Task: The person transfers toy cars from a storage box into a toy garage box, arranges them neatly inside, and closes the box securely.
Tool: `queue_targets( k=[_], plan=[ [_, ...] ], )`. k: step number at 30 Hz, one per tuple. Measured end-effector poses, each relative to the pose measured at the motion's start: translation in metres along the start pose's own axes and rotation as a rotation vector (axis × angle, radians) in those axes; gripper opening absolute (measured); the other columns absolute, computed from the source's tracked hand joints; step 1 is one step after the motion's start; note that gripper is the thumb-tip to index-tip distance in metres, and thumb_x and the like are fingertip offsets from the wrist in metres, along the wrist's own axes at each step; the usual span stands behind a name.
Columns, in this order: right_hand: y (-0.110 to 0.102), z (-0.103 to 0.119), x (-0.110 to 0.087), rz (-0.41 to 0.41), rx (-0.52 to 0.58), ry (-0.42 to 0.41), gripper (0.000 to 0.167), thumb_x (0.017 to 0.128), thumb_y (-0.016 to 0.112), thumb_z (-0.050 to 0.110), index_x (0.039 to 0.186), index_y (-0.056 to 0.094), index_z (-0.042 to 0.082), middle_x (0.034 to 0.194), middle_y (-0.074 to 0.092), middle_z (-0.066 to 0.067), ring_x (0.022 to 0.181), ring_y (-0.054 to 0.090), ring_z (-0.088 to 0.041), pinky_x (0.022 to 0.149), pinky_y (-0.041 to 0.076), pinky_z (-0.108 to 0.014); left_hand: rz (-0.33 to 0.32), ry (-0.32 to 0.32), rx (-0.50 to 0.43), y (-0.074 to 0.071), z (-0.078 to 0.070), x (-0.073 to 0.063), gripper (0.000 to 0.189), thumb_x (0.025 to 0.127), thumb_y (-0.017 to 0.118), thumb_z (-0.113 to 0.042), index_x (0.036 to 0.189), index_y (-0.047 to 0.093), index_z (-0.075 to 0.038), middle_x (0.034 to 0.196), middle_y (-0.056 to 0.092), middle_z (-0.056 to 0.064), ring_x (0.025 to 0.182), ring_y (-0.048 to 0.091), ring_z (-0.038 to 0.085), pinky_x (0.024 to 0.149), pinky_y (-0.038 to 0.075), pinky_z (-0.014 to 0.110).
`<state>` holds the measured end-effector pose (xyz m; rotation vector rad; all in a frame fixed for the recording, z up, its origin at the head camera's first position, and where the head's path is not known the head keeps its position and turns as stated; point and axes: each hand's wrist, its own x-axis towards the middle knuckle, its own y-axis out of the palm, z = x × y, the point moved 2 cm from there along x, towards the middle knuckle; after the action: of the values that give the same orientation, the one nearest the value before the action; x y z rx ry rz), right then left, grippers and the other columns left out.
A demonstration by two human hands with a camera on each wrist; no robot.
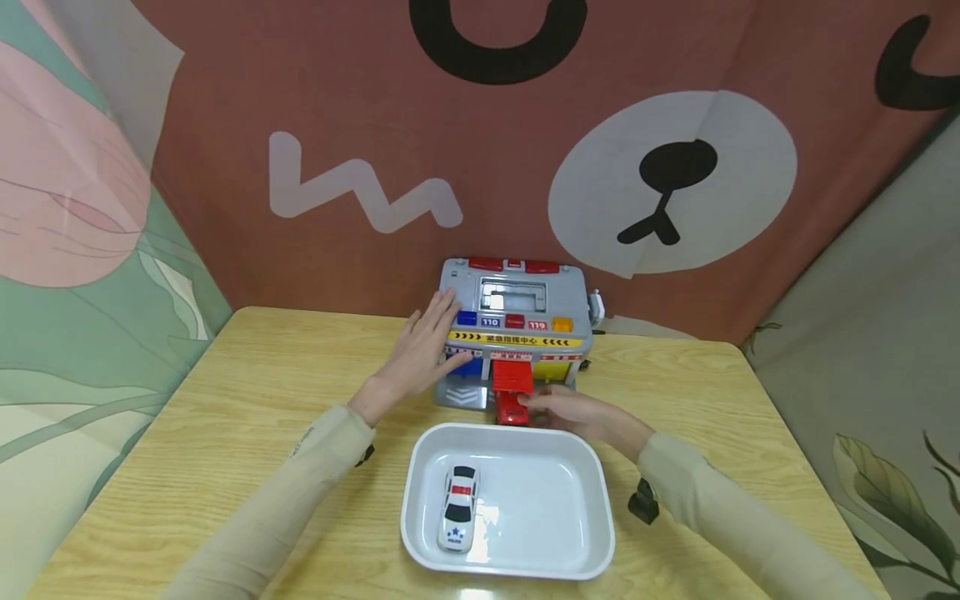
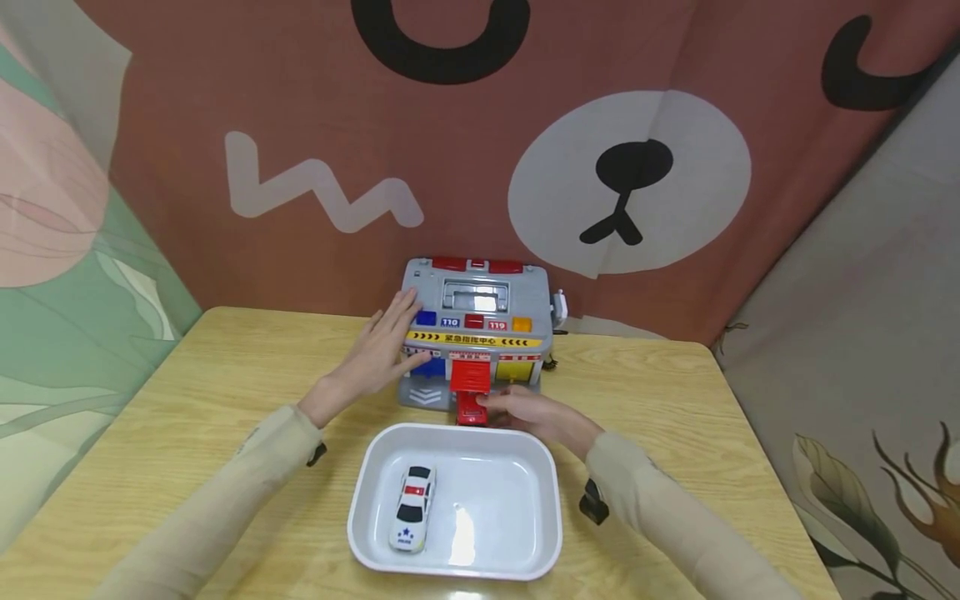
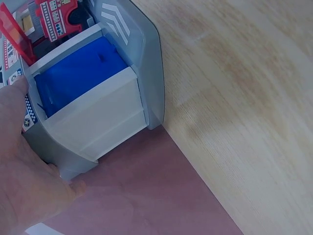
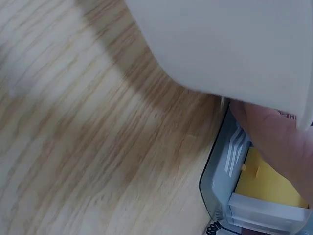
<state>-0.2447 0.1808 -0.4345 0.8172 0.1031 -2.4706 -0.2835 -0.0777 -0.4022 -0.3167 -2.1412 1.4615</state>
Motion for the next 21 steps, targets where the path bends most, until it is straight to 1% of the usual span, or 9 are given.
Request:
queue_targets(
  k=[4, 6, 9, 12, 15, 17, 18, 21],
  plan=[
    [0.0018, -0.0002, 0.0022, -0.015, 0.031, 0.004, 0.045, 0.1, 0.052, 0.017, 0.135, 0.038, -0.008, 0.129, 0.053, -0.019, 0.108, 0.056, -0.025, 0.1, 0.045, -0.04, 0.002, -0.003, -0.003, 0.0001, 0.0001, -0.0001, 0.084, 0.094, 0.047, -0.059, 0.155, 0.016, -0.009, 0.162, -0.002, 0.007, 0.147, -0.005, 0.023, 0.115, 0.008, 0.052],
    [0.0022, -0.001, 0.004, -0.036, 0.057, 0.009, 0.044, 0.099, 0.053, 0.016, 0.133, 0.038, -0.007, 0.128, 0.054, -0.019, 0.106, 0.057, -0.025, 0.099, 0.046, -0.039, 0.002, -0.003, -0.002, 0.0002, 0.0, -0.0001, 0.084, 0.094, 0.047, -0.059, 0.155, 0.016, -0.009, 0.162, -0.002, 0.007, 0.147, -0.005, 0.023, 0.115, 0.008, 0.052],
    [0.0027, -0.0009, 0.0066, -0.064, 0.12, 0.013, 0.041, 0.098, 0.052, 0.009, 0.132, 0.038, -0.007, 0.126, 0.055, -0.021, 0.104, 0.058, -0.026, 0.097, 0.047, -0.039, 0.005, -0.007, -0.007, -0.0007, -0.0003, -0.0003, 0.085, 0.094, 0.047, -0.059, 0.155, 0.016, -0.009, 0.162, -0.002, 0.006, 0.147, -0.005, 0.022, 0.116, 0.007, 0.051],
    [0.0026, -0.0008, 0.0082, -0.089, 0.203, 0.023, 0.041, 0.097, 0.053, 0.006, 0.134, 0.038, -0.005, 0.126, 0.055, -0.021, 0.104, 0.059, -0.027, 0.096, 0.048, -0.039, 0.002, -0.003, -0.007, -0.0008, -0.0011, -0.0003, 0.084, 0.094, 0.047, -0.059, 0.155, 0.017, -0.009, 0.162, -0.002, 0.007, 0.147, -0.005, 0.023, 0.116, 0.007, 0.051],
    [0.003, -0.0004, 0.0082, -0.056, 0.242, 0.027, 0.047, 0.097, 0.056, 0.007, 0.139, 0.036, -0.002, 0.133, 0.052, -0.021, 0.108, 0.059, -0.028, 0.097, 0.047, -0.039, -0.001, -0.001, -0.004, -0.001, -0.0014, -0.0005, 0.084, 0.094, 0.047, -0.058, 0.155, 0.017, -0.008, 0.162, -0.001, 0.007, 0.147, -0.004, 0.024, 0.116, 0.008, 0.052],
    [0.0025, -0.0003, 0.0077, -0.032, 0.239, 0.025, 0.053, 0.096, 0.058, 0.006, 0.142, 0.033, 0.0, 0.136, 0.048, -0.021, 0.112, 0.057, -0.029, 0.099, 0.045, -0.04, -0.002, -0.002, -0.004, -0.0007, -0.0013, -0.0007, 0.084, 0.094, 0.048, -0.058, 0.155, 0.017, -0.008, 0.162, -0.001, 0.007, 0.147, -0.004, 0.023, 0.116, 0.008, 0.052],
    [0.0023, -0.0002, 0.0074, -0.024, 0.219, 0.02, 0.055, 0.095, 0.059, 0.004, 0.143, 0.031, 0.0, 0.139, 0.046, -0.021, 0.114, 0.055, -0.029, 0.1, 0.044, -0.04, -0.002, -0.003, -0.005, -0.0005, -0.0012, -0.0007, 0.084, 0.094, 0.048, -0.058, 0.155, 0.017, -0.008, 0.162, -0.001, 0.007, 0.147, -0.004, 0.023, 0.116, 0.008, 0.052],
    [0.0012, -0.0002, 0.0077, -0.033, 0.161, 0.006, 0.059, 0.093, 0.061, 0.002, 0.143, 0.031, 0.001, 0.141, 0.044, -0.021, 0.115, 0.054, -0.028, 0.101, 0.044, -0.041, -0.005, -0.004, -0.008, -0.0003, -0.0013, -0.0009, 0.084, 0.094, 0.048, -0.058, 0.155, 0.017, -0.008, 0.162, -0.001, 0.007, 0.147, -0.004, 0.023, 0.116, 0.008, 0.052]
  ],
)
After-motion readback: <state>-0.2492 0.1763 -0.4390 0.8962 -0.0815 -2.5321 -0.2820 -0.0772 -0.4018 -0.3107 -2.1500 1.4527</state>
